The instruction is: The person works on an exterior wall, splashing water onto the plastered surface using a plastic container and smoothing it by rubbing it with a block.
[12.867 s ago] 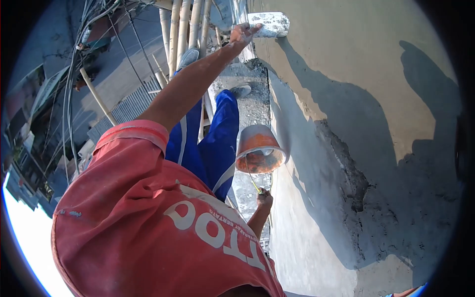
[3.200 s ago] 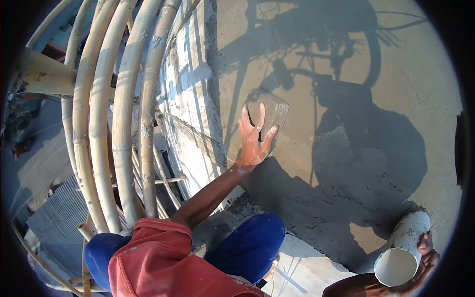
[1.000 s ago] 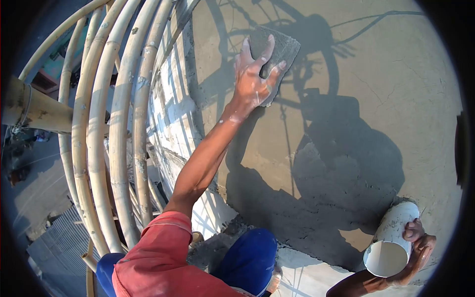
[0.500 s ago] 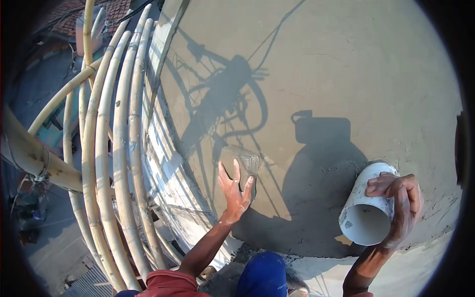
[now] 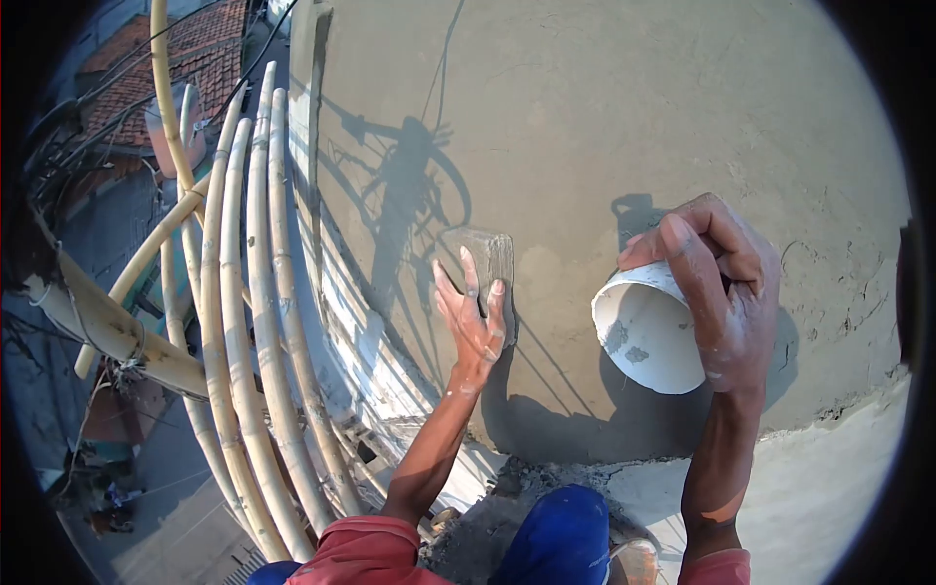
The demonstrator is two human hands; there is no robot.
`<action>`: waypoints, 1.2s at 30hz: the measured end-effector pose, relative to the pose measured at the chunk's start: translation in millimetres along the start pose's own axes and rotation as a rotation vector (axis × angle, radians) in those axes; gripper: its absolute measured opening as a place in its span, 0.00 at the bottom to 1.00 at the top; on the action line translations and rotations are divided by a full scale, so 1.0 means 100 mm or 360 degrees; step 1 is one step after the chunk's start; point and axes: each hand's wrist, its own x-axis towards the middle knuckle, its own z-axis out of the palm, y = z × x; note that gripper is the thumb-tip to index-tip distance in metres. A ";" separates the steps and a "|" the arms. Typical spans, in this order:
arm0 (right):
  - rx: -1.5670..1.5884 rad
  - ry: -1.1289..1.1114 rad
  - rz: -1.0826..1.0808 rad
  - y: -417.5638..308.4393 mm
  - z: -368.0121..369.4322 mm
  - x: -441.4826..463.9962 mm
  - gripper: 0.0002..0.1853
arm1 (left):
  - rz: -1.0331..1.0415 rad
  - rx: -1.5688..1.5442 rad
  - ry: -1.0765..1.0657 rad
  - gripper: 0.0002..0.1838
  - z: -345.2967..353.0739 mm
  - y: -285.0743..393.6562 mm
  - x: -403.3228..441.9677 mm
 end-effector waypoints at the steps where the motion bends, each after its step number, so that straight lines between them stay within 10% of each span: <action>1: -0.0006 -0.0005 -0.0040 0.00 0.00 0.00 0.11 | 0.0100 0.0079 0.0011 0.31 -0.03 0.19 0.37; 7: -0.0171 -0.0088 -0.0019 -0.07 -0.01 0.02 0.11 | 0.0439 -0.0020 0.0291 0.29 -0.13 0.47 1.83; 12: -0.0117 -0.0005 0.0000 -0.07 0.00 0.02 0.11 | 0.0803 0.0038 0.0237 0.28 -0.04 0.12 0.74; 21: -0.0195 -0.0061 -0.0096 -0.10 -0.04 0.06 0.11 | 0.0389 -0.0114 0.0386 0.28 -0.11 0.74 2.01; 29: -0.0026 -0.0016 -0.0010 -0.01 0.01 0.02 0.12 | 0.0740 -0.0044 0.0347 0.31 -0.09 1.52 2.01; 34: -0.0184 -0.0056 -0.0069 -0.03 -0.02 0.05 0.12 | 0.0260 -0.0221 0.0292 0.31 -0.14 0.37 2.03; 36: -0.0158 -0.0113 0.0071 -0.05 -0.02 0.04 0.12 | 0.0666 -0.0017 0.0294 0.31 -0.06 0.32 1.42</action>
